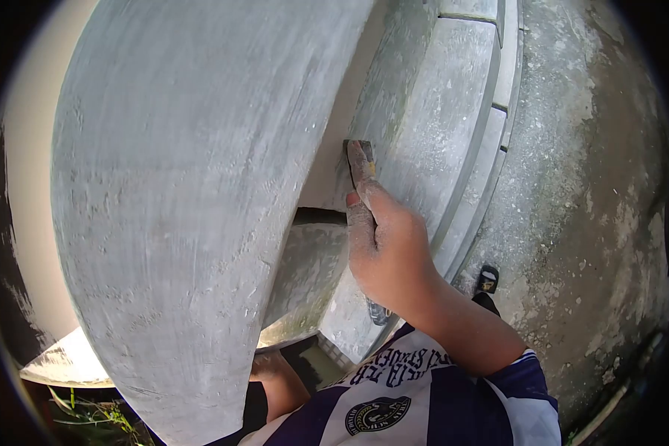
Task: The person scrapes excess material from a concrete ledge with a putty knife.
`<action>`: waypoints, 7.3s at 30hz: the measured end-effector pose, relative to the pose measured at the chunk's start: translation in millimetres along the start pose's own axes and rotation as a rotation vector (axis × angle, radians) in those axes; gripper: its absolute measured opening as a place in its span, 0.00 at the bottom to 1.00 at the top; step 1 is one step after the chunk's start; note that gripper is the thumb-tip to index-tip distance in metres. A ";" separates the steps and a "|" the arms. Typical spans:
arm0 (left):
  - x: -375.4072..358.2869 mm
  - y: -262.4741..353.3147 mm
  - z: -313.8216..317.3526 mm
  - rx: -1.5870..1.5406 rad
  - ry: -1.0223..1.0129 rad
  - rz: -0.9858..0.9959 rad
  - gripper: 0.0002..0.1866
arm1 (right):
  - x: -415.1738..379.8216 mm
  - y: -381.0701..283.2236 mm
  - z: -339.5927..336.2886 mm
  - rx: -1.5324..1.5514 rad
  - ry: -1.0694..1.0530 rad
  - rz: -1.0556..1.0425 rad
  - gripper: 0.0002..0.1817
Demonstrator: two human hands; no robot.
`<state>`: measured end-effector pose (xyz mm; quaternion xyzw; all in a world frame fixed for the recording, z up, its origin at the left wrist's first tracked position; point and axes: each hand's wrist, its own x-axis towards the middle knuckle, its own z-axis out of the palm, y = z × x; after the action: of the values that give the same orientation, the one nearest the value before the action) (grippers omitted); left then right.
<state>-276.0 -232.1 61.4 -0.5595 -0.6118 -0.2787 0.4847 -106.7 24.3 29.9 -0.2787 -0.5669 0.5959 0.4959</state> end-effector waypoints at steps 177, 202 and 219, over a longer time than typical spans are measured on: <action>130.2 111.9 -79.0 -0.291 -0.698 0.521 0.29 | -24.4 -11.0 2.0 0.040 -0.047 0.130 0.18; 15.8 100.9 27.3 -0.420 -1.059 -0.030 0.32 | -30.4 -8.4 13.3 0.076 0.005 0.017 0.30; -0.1 105.7 40.5 -0.556 -0.799 -0.095 0.19 | -35.5 -13.1 16.2 0.125 -0.002 0.127 0.17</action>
<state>-186.5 -173.2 24.8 -0.7024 -0.6773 -0.2169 0.0311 -105.1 -16.1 37.5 -0.2820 -0.5100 0.6608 0.4730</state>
